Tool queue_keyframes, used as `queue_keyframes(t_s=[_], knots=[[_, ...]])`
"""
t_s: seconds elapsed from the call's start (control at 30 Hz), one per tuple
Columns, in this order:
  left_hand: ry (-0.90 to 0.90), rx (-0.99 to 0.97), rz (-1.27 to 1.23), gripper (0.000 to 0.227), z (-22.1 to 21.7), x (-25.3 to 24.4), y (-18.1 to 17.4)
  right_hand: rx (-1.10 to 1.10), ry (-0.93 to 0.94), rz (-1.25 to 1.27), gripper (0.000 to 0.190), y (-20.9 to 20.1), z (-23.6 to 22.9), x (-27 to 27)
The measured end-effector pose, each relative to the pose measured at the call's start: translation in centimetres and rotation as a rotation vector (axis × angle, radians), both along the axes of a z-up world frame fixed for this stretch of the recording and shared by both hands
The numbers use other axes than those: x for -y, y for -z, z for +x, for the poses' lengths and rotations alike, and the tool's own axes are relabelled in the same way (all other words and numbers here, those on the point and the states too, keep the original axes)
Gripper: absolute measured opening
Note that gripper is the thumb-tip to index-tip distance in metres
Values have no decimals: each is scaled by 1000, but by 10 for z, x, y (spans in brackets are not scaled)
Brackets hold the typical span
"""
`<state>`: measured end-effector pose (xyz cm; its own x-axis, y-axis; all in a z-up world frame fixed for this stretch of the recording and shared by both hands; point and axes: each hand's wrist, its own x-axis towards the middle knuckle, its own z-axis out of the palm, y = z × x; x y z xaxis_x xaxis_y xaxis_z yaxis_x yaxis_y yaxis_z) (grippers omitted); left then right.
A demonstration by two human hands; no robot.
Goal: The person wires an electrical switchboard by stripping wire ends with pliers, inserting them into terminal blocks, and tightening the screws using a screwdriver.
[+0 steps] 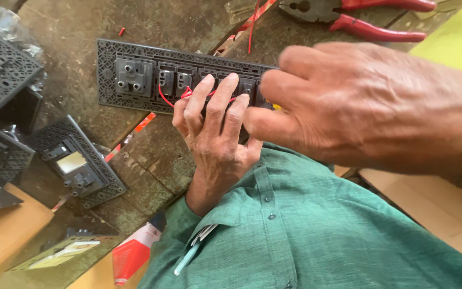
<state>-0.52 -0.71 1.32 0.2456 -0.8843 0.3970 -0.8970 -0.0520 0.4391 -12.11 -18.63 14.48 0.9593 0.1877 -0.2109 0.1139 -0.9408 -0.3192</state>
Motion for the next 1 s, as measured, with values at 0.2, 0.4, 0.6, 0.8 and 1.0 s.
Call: queue_keyframes(t_s=[0.2,0.4,0.6,0.8,1.0], knots=[[3,23,-6,36,0,1,2,-47,-9,-68,40,8,0,1],[7,2,-13,40,0,0,2,158,-15,3,29,11,0,0],[6,26,-14,37,-1,0,3,115,12,-44,23,9,-2,2],[20,27,-25,37,0,1,2,-39,45,-146,19,8,-6,-2],[55,-27,-59,45,1,0,-2,187,-7,-2,30,11,-5,-1]])
